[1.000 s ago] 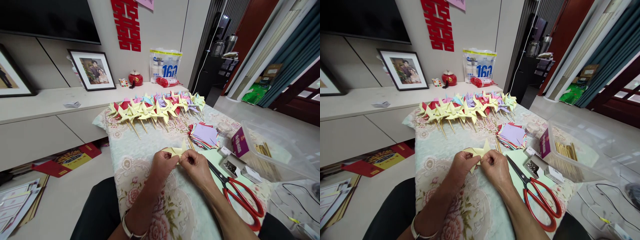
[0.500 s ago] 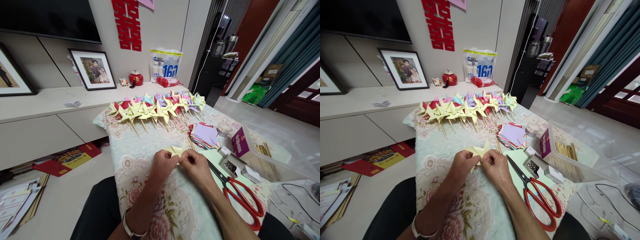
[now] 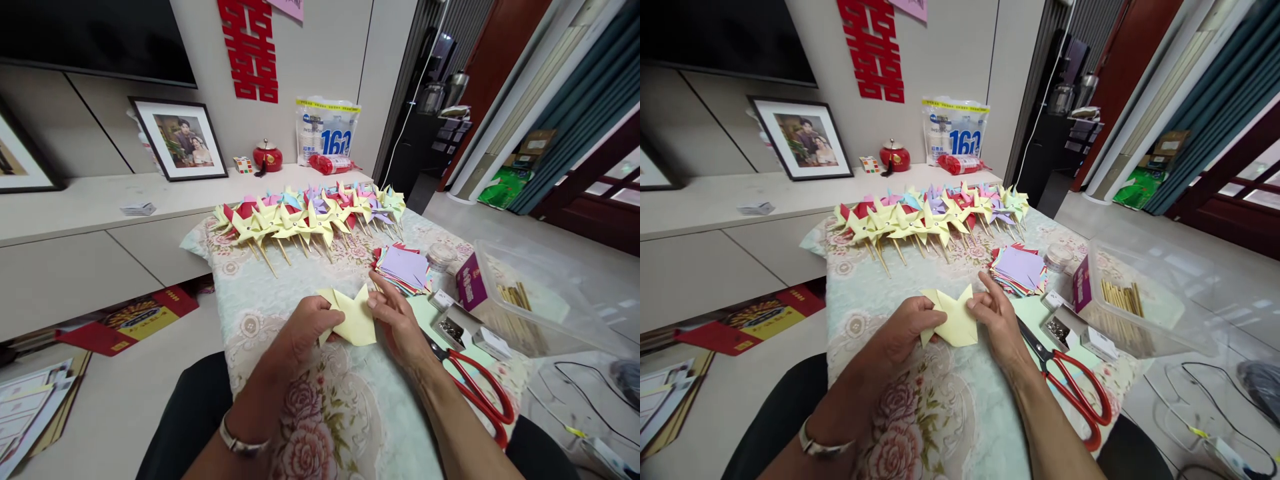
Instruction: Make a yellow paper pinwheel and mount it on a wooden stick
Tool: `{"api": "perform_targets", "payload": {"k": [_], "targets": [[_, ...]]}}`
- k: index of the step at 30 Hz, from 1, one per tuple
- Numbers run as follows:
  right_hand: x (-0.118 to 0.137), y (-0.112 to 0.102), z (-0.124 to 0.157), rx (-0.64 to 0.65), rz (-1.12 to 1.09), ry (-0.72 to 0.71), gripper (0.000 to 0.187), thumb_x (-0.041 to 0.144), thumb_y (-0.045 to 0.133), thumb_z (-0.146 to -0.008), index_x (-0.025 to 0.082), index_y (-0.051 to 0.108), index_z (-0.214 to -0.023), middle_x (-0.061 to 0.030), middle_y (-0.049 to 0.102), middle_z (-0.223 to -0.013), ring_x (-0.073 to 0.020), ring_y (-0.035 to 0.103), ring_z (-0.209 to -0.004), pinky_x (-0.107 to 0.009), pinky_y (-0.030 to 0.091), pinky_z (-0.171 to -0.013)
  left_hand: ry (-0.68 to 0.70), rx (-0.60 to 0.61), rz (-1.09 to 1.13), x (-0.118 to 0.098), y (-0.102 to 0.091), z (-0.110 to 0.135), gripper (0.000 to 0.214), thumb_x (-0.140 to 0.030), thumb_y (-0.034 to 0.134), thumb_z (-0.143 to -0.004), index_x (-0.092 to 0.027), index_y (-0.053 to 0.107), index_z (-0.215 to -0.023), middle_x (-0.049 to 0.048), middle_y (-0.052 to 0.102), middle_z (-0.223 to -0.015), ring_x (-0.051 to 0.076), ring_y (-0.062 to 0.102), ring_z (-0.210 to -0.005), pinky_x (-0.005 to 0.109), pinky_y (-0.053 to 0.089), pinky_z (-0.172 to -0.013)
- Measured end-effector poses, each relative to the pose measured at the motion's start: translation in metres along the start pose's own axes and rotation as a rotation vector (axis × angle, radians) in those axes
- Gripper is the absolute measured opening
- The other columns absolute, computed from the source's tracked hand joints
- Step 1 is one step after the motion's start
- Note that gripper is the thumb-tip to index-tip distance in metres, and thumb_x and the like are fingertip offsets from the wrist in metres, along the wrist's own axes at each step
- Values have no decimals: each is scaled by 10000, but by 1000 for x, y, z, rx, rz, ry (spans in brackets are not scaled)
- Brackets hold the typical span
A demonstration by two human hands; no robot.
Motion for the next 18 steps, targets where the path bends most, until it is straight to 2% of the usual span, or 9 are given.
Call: {"api": "perform_targets", "payload": {"k": [4, 9, 14, 18], "targets": [[1, 7, 6, 143, -30, 129, 899, 330, 781, -673, 196, 431, -1490, -28, 717, -857, -210, 642, -743, -330, 463, -702, -20, 151, -200, -5, -9, -2, 80, -210, 623, -580, -160, 684, -578, 30, 610, -521, 118, 450, -440, 234, 290, -432], [0, 9, 9, 241, 47, 189, 970, 245, 782, -644, 202, 378, -1524, 27, 664, -780, -168, 605, -674, -291, 431, -657, -21, 158, -397, -15, -13, -6, 83, -147, 633, -522, -190, 607, -456, -16, 505, -419, 102, 362, -397, 232, 198, -403], [-4, 11, 10, 289, 144, 205, 1064, 204, 770, -627, 185, 271, -1567, 67, 632, -714, -139, 578, -628, -259, 411, -615, -58, 248, -560, -25, -4, -9, 169, -137, 614, -501, -209, 513, -387, -28, 426, -377, 96, 316, -378, 245, 159, -402], [-8, 11, 8, 317, 182, 174, 1054, 175, 721, -639, 189, 238, -1575, 77, 624, -690, -123, 543, -579, -238, 373, -560, -53, 261, -676, -27, 1, -13, 199, -133, 612, -492, -217, 475, -374, -32, 402, -373, 96, 295, -375, 257, 148, -409]]}}
Point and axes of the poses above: each hand's wrist, its own z-axis away from the middle knuckle, its own y-axis out of the palm, x = y × z, the point moved 3 cm from there along -z, towards the middle knuckle
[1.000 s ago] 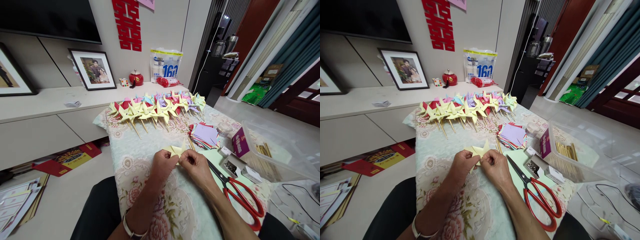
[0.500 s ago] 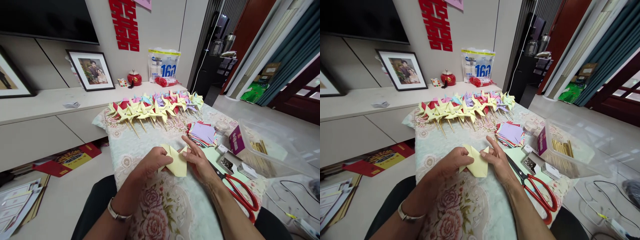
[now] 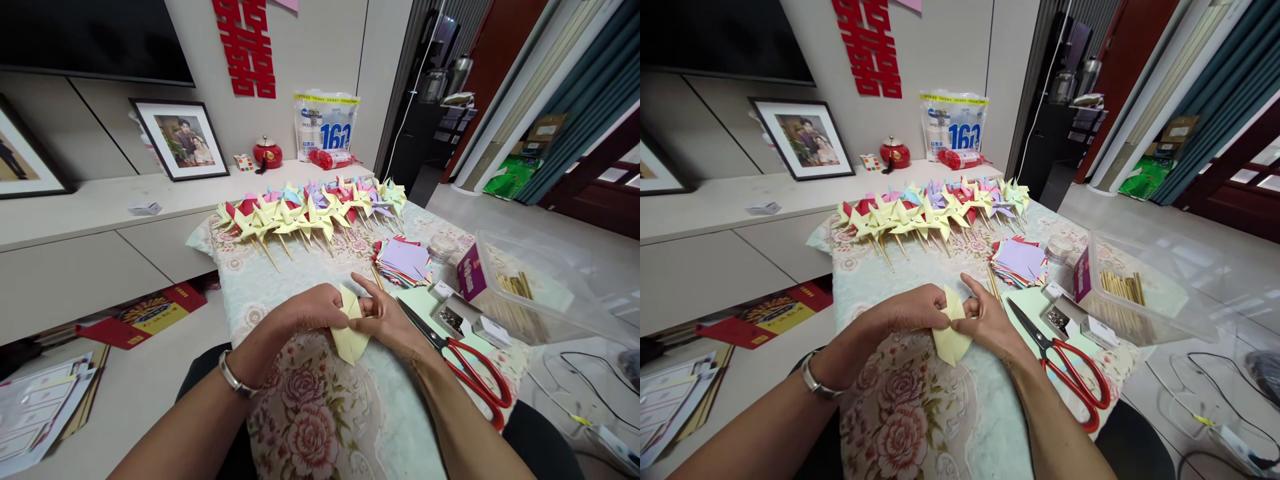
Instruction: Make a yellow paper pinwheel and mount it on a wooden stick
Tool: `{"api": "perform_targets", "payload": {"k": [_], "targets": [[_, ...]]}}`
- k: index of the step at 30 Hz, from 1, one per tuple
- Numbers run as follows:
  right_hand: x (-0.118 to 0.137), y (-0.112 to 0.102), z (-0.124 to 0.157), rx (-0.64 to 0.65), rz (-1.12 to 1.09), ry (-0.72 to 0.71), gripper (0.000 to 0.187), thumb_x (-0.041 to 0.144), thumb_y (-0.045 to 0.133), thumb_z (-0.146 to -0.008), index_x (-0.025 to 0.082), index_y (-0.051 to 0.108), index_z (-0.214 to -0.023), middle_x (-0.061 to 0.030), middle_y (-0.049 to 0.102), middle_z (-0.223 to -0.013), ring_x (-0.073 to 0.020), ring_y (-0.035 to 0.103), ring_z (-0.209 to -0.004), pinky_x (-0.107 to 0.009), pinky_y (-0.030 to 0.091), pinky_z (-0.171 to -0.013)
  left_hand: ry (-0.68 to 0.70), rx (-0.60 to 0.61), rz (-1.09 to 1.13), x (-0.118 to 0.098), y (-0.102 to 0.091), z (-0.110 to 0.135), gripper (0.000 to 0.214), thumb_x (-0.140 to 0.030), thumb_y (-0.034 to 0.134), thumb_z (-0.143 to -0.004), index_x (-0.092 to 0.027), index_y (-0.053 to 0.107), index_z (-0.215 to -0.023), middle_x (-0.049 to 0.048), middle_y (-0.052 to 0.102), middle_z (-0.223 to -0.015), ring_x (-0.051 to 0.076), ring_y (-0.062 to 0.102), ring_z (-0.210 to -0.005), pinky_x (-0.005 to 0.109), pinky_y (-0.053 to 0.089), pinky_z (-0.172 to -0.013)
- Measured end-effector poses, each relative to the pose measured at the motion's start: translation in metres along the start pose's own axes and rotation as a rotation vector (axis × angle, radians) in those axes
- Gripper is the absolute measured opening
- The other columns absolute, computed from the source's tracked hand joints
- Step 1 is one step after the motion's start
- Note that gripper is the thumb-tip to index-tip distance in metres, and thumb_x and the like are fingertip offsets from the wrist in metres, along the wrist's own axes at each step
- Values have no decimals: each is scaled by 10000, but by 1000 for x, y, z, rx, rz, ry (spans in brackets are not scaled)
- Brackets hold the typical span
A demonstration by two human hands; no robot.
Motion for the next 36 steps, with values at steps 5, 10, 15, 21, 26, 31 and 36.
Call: {"api": "perform_targets", "payload": {"k": [5, 10, 15, 21, 26, 31, 36], "targets": [[0, -1, 1, 0, 74, -20, 1017, 142, 662, -641, 195, 260, -1573, 95, 573, -636, -106, 479, -539, -219, 307, -511, -8, 50, -95, 1, 1, -4, 161, -151, 598, -508, -211, 477, -422, -37, 416, -407, 105, 325, -393, 265, 182, -425], [1, 0, 2, 0, 56, -2, 1008, 115, 642, -622, 203, 290, -1563, 72, 621, -670, -116, 507, -554, -225, 326, -518, 2, 164, -177, -2, -1, -7, 149, -155, 609, -545, -202, 480, -489, -64, 399, -469, 98, 323, -446, 275, 202, -455], [0, -4, 0, -73, -29, -25, 995, 129, 680, -619, 203, 324, -1545, 88, 608, -623, -123, 531, -529, -229, 372, -520, 54, 18, 21, -4, -11, 0, 113, -202, 722, -592, -190, 633, -660, -46, 538, -555, 118, 447, -507, 253, 297, -495], [6, -10, -1, -235, -222, -107, 1082, 159, 721, -585, 169, 252, -1560, 19, 744, -757, -186, 675, -649, -283, 492, -626, 99, -359, 789, 10, 5, 9, 402, -482, 750, -723, -165, 679, -961, 98, 727, -958, 212, 671, -822, 295, 506, -685], [11, -10, 0, -330, -255, -160, 1081, 161, 716, -561, 135, 269, -1545, 18, 756, -767, -172, 661, -623, -280, 498, -618, 179, -264, 960, 14, 41, 3, 332, -464, 731, -745, -151, 669, -836, 62, 710, -749, 185, 648, -667, 275, 493, -619], [9, -6, -1, -316, -211, -181, 1034, 175, 717, -585, 139, 298, -1530, 26, 743, -761, -158, 629, -610, -260, 459, -591, 124, -331, 941, 18, 48, 0, 253, -323, 800, -626, -132, 700, -760, 28, 677, -617, 152, 589, -567, 255, 460, -581], [7, -3, -1, -294, -171, -164, 976, 173, 708, -594, 147, 345, -1499, -1, 760, -825, -160, 633, -639, -260, 441, -600, 135, -341, 904, 16, 47, 1, 256, -249, 751, -606, -97, 755, -812, 31, 691, -601, 152, 586, -529, 259, 454, -572]]}}
Point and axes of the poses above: each hand's wrist, its own z-axis away from the middle knuckle, its own y-axis out of the palm, x = y × z, the point moved 3 cm from there along -z, towards the middle knuckle
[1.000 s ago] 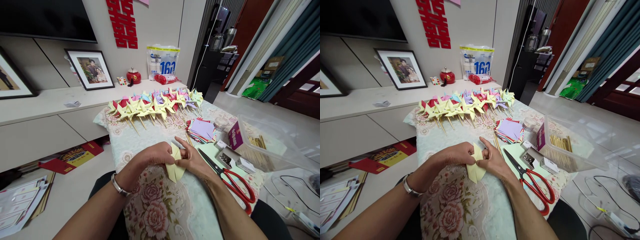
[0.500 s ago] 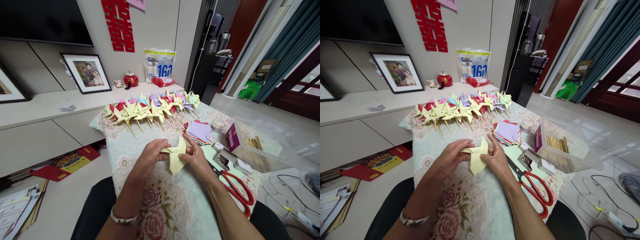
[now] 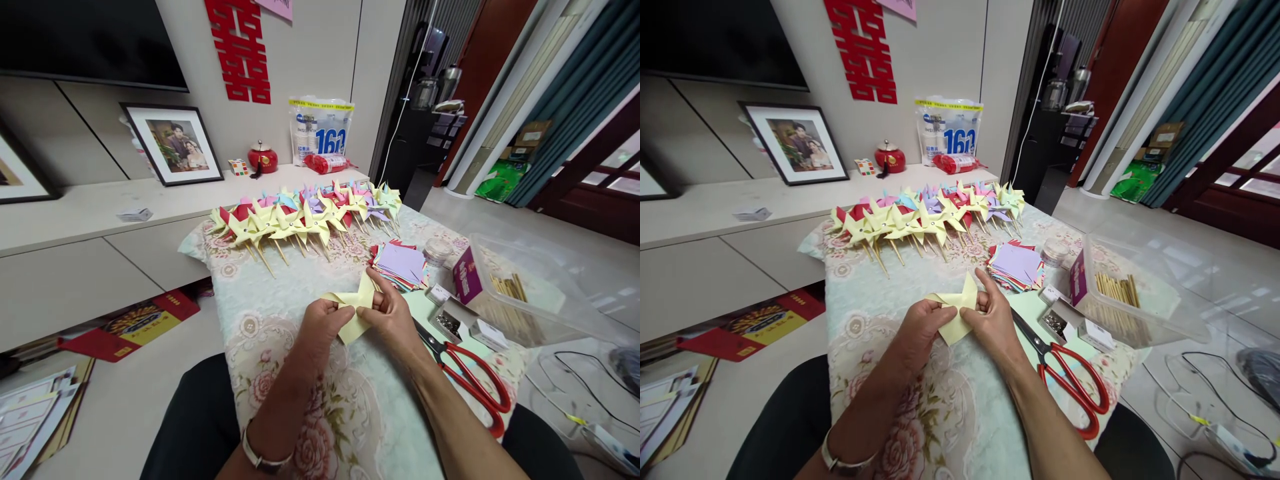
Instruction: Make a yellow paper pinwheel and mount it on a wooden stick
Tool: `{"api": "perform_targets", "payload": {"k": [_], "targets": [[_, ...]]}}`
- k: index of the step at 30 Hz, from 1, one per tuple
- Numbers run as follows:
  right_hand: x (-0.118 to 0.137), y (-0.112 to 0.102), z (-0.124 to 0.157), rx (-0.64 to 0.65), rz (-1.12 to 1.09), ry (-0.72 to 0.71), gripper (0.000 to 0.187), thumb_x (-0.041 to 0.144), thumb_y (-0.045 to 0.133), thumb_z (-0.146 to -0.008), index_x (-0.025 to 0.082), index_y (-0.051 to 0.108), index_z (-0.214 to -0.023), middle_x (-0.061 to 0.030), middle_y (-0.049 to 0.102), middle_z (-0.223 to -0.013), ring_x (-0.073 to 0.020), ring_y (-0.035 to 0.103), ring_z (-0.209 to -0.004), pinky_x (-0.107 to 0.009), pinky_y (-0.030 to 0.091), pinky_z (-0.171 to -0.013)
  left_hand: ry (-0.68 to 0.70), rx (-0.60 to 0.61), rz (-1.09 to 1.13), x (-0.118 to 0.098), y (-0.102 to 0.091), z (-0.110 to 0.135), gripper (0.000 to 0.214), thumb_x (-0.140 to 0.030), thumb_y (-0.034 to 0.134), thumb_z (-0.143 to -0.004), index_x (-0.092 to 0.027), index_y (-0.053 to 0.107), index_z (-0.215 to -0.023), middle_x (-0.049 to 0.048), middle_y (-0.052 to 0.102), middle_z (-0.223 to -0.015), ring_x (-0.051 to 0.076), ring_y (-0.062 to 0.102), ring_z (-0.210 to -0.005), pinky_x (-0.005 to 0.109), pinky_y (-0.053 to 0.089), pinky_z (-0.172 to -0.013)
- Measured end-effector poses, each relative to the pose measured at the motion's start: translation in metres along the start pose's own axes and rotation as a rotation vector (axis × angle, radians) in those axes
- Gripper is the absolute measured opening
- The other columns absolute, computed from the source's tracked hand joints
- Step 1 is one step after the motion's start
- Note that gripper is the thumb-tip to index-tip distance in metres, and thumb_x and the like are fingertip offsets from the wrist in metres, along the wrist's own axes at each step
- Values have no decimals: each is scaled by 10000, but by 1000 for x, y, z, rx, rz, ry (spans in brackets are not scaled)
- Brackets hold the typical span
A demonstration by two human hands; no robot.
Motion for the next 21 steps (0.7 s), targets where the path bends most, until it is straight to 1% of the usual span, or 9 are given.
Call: {"api": "perform_targets", "payload": {"k": [5, 8, 10, 12, 15, 16, 18, 20, 21], "targets": [[0, 2, 0, 3, 14, -9, 938, 186, 715, -602, 158, 376, -1475, 24, 728, -757, -155, 608, -619, -266, 428, -601, -12, 2, -9, 3, -1, -1, 215, -249, 718, -631, -90, 762, -768, 42, 691, -583, 164, 598, -515, 279, 473, -581], [-3, 2, 0, 18, 48, -29, 914, 215, 720, -630, 154, 376, -1474, 1, 726, -813, -162, 614, -653, -285, 444, -629, -22, -14, -23, 6, -2, -2, 216, -255, 711, -622, -87, 757, -750, 46, 686, -569, 168, 597, -502, 274, 462, -549], [-5, 1, 0, 20, 100, -70, 870, 246, 718, -666, 162, 393, -1469, -19, 716, -874, -172, 621, -695, -304, 460, -653, -17, -38, -23, 6, -4, -3, 213, -253, 710, -610, -87, 750, -738, 44, 680, -557, 167, 592, -491, 269, 452, -528], [-4, -3, 0, -19, 216, -190, 785, 270, 706, -720, 187, 435, -1452, -42, 697, -970, -191, 630, -790, -335, 483, -714, 4, -70, -1, 4, -5, -3, 212, -254, 711, -608, -91, 743, -740, 39, 678, -555, 167, 594, -491, 270, 459, -535], [5, -7, 5, -127, 492, -502, 627, 264, 691, -791, 230, 522, -1393, -68, 659, -1103, -233, 614, -977, -402, 479, -868, 48, -146, 57, -2, -9, -2, 206, -268, 716, -611, -108, 730, -739, 29, 680, -566, 165, 600, -502, 273, 472, -554], [8, -7, 8, -141, 584, -606, 560, 251, 685, -808, 239, 556, -1353, -74, 650, -1118, -244, 604, -1012, -419, 470, -899, 59, -172, 76, -5, -11, -2, 197, -274, 715, -610, -113, 722, -723, 26, 678, -563, 163, 597, -501, 271, 469, -552], [13, -3, 12, -99, 735, -770, 394, 203, 652, -839, 239, 624, -1231, -81, 635, -1089, -257, 592, -1021, -434, 469, -901, 74, -222, 113, -9, -14, -3, 171, -282, 714, -601, -126, 697, -668, 19, 659, -537, 159, 587, -491, 266, 455, -537], [15, 3, 15, 12, 848, -853, 271, 135, 589, -861, 228, 661, -1105, -81, 616, -1034, -256, 578, -994, -429, 470, -870, 81, -253, 147, -11, -17, -3, 155, -284, 715, -591, -138, 672, -618, 10, 633, -505, 161, 584, -493, 263, 442, -527], [14, 6, 17, 70, 898, -870, 259, 101, 558, -864, 222, 669, -1064, -81, 607, -1010, -253, 569, -981, -425, 463, -856, 84, -260, 160, -12, -19, -4, 154, -287, 716, -589, -142, 663, -602, 7, 622, -495, 164, 587, -502, 260, 436, -523]]}}
Point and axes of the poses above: each hand's wrist, its own z-axis away from the middle knuckle, its own y-axis out of the palm, x = y × z, the point moved 3 cm from there along -z, towards the middle knuckle
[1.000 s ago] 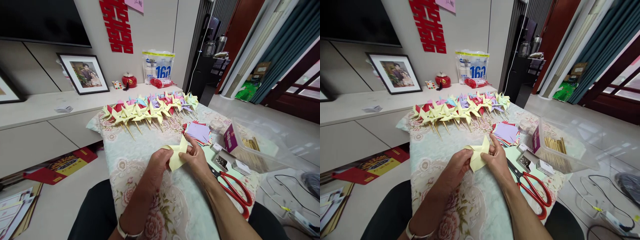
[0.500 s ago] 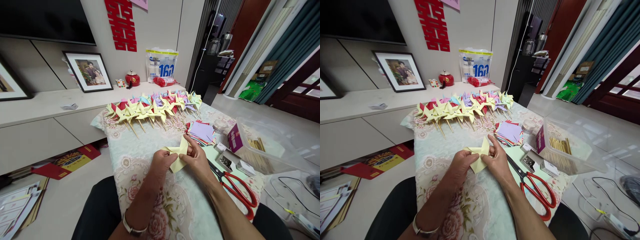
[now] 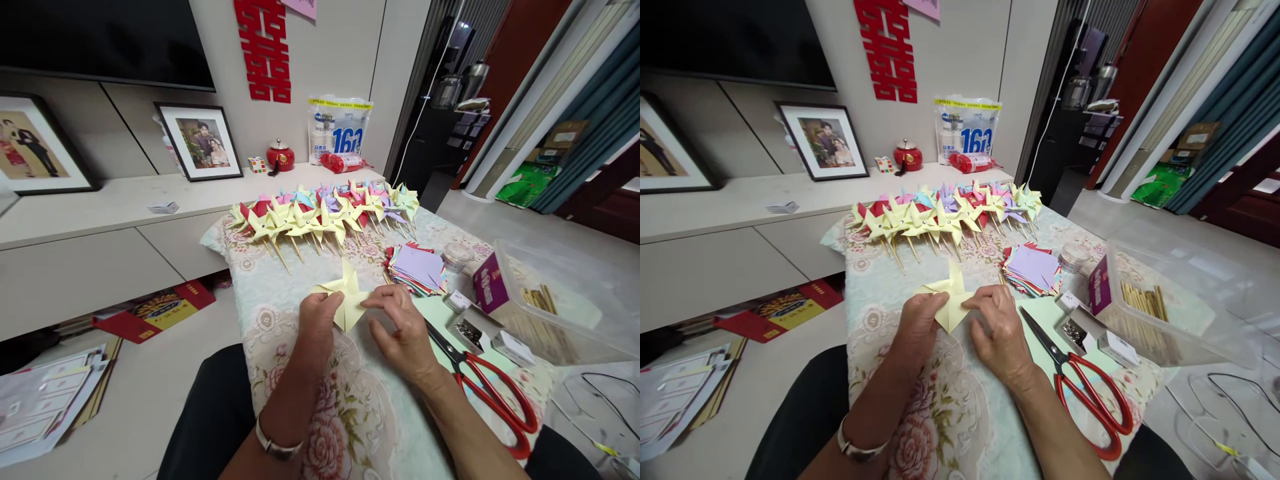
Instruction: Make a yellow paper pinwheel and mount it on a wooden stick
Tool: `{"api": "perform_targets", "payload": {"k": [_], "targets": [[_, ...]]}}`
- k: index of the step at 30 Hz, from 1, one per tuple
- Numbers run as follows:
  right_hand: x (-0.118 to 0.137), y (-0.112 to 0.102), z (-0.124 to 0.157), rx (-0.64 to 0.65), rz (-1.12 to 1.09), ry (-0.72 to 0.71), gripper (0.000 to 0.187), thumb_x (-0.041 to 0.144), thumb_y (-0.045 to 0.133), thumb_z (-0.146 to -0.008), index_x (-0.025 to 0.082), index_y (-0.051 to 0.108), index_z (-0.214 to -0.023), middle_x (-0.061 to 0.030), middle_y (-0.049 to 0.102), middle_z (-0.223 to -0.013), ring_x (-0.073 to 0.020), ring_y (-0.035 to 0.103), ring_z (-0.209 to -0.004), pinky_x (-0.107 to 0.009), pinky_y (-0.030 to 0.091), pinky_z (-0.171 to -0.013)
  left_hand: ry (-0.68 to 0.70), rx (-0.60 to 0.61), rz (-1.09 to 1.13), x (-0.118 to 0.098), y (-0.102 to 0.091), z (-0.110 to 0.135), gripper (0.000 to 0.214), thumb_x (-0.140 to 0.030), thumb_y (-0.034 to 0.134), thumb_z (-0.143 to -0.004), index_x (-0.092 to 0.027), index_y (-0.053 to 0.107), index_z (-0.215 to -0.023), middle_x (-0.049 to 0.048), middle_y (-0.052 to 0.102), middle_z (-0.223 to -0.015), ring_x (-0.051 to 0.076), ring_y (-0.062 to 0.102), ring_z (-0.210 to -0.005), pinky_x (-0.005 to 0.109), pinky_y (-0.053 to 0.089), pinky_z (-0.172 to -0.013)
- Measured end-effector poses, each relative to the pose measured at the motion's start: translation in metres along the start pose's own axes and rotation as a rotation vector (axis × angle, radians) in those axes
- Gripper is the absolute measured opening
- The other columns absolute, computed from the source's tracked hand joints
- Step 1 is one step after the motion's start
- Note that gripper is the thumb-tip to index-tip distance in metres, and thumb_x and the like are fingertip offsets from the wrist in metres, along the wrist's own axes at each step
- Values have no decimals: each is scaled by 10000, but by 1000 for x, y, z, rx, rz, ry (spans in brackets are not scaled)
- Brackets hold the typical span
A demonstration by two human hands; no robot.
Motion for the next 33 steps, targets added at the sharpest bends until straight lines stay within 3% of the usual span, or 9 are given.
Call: {"api": "perform_targets", "payload": {"k": [4, 12, 23, 33], "targets": [[7, 7, 1, 135, 121, -76, 275, 48, 518, -864, 200, 678, -1027, -79, 598, -988, -244, 529, -948, -396, 406, -800, 5, 3, 22, -2, -1, 0, 166, -302, 717, -581, -154, 642, -565, -1, 588, -475, 173, 594, -540, 252, 418, -514], [13, 7, 0, 155, 165, -79, 129, 139, 563, -921, 195, 675, -890, -62, 597, -927, -226, 505, -894, -371, 339, -750, 8, 58, -8, 3, 0, 0, 128, -259, 703, -608, -146, 645, -594, -10, 586, -489, 132, 528, -485, 243, 407, -503], [-2, 6, -1, 85, -189, 242, 126, 193, 591, -892, 214, 648, -782, -30, 612, -818, -210, 571, -840, -355, 423, -784, 34, 43, -204, 4, 4, 5, 141, -283, 686, -592, -164, 613, -568, -29, 543, -480, 110, 450, -448, 234, 326, -465], [-12, 9, 2, 15, -214, 461, 158, 196, 594, -814, 214, 605, -658, -4, 601, -725, -182, 552, -733, -300, 389, -687, 38, 50, -298, 15, 4, -1, 149, -295, 662, -581, -179, 583, -531, -43, 489, -436, 97, 398, -402, 233, 281, -430]]}}
Point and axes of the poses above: each hand's wrist, its own z-axis away from the middle knuckle, its own y-axis out of the palm, x = y × z, the point moved 3 cm from there along -z, towards the middle knuckle
